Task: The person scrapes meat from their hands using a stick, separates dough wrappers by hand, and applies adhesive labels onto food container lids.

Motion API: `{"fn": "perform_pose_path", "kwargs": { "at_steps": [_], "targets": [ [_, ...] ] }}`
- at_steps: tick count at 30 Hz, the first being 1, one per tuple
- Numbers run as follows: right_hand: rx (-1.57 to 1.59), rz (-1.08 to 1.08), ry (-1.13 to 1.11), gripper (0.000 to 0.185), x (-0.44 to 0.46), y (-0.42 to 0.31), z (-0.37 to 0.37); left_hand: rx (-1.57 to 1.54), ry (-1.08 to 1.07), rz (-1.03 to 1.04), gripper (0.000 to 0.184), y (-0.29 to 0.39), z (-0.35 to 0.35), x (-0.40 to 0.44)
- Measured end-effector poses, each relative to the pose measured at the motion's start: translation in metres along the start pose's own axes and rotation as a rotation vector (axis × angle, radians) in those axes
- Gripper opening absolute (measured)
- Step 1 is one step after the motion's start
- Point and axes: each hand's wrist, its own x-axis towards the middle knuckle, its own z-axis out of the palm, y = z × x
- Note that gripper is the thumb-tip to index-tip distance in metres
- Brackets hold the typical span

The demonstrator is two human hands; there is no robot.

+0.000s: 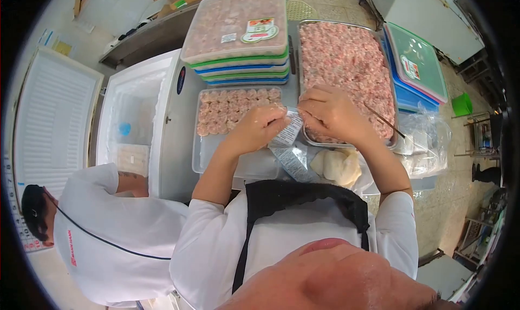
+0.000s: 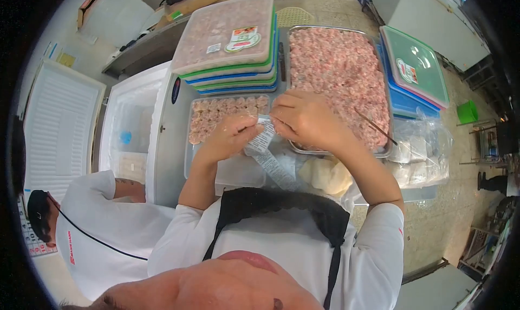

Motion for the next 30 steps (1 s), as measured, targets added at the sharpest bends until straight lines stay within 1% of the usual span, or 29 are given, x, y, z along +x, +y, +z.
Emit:
{"fn": "perform_pose_path", "kwargs": {
  "at_steps": [1, 4, 7, 10, 12, 15, 16, 18, 19, 21, 23, 25, 26, 28, 30],
  "targets": [
    [-0.006, 0.003, 0.0, 0.013, 0.008, -0.004, 0.006, -0.052, -0.014, -0.124, 0.02, -0.003, -0.006, -0.006],
    [-0.007, 0.018, 0.007, 0.011, 0.025, -0.013, 0.017, -0.219, 0.087, -0.335, 0.022, -0.006, -0.016, -0.014],
    [0.042, 0.054, 0.026, 0.011, 0.033, -0.013, 0.025, -0.028, 0.169, -0.147, 0.024, -0.015, -0.021, -0.016],
    [0.176, 0.127, 0.026, 0.01, 0.031, -0.005, 0.03, -0.02, 0.209, -0.058, 0.024, -0.018, -0.023, -0.015],
    [0.297, 0.182, 0.02, 0.01, 0.026, 0.0, 0.031, -0.02, 0.19, -0.052, 0.024, -0.017, -0.022, -0.013],
    [0.529, 0.322, 0.026, 0.011, 0.017, 0.008, 0.035, 0.03, 0.131, -0.065, 0.024, -0.017, -0.022, -0.012],
    [0.58, 0.359, 0.068, 0.012, 0.013, 0.012, 0.036, 0.056, 0.106, -0.075, 0.023, -0.016, -0.023, -0.012],
    [0.679, 0.426, 0.154, 0.014, 0.005, 0.023, 0.037, -0.012, 0.096, -0.072, 0.023, -0.019, -0.026, -0.016],
    [0.72, 0.532, 0.18, 0.015, 0.001, 0.031, 0.035, -0.046, 0.092, -0.072, 0.023, -0.021, -0.03, -0.02],
    [0.798, 0.744, 0.232, 0.017, -0.006, 0.05, 0.029, -0.088, 0.064, -0.037, 0.016, -0.026, -0.06, -0.037],
    [0.856, 0.801, 0.278, 0.019, -0.013, 0.077, 0.032, -0.446, 0.212, -0.077, 0.011, -0.057, -0.092, -0.074],
    [0.887, 0.895, 0.286, 0.023, -0.005, 0.093, 0.031, -0.814, 0.275, 0.25, 0.011, -0.102, -0.135, -0.091],
    [0.927, 0.92, 0.327, 0.023, 0.002, 0.097, 0.034, -0.907, 0.177, 0.432, 0.016, -0.112, -0.16, -0.081],
    [1.006, 0.965, 0.408, 0.025, 0.016, 0.107, 0.048, -1.012, 0.234, 0.491, 0.025, -0.12, -0.194, -0.065],
    [1.012, 0.956, 0.388, 0.024, 0.031, 0.122, 0.064, -1.028, 0.552, 0.235, 0.03, -0.125, -0.216, -0.061]
  ]
}}
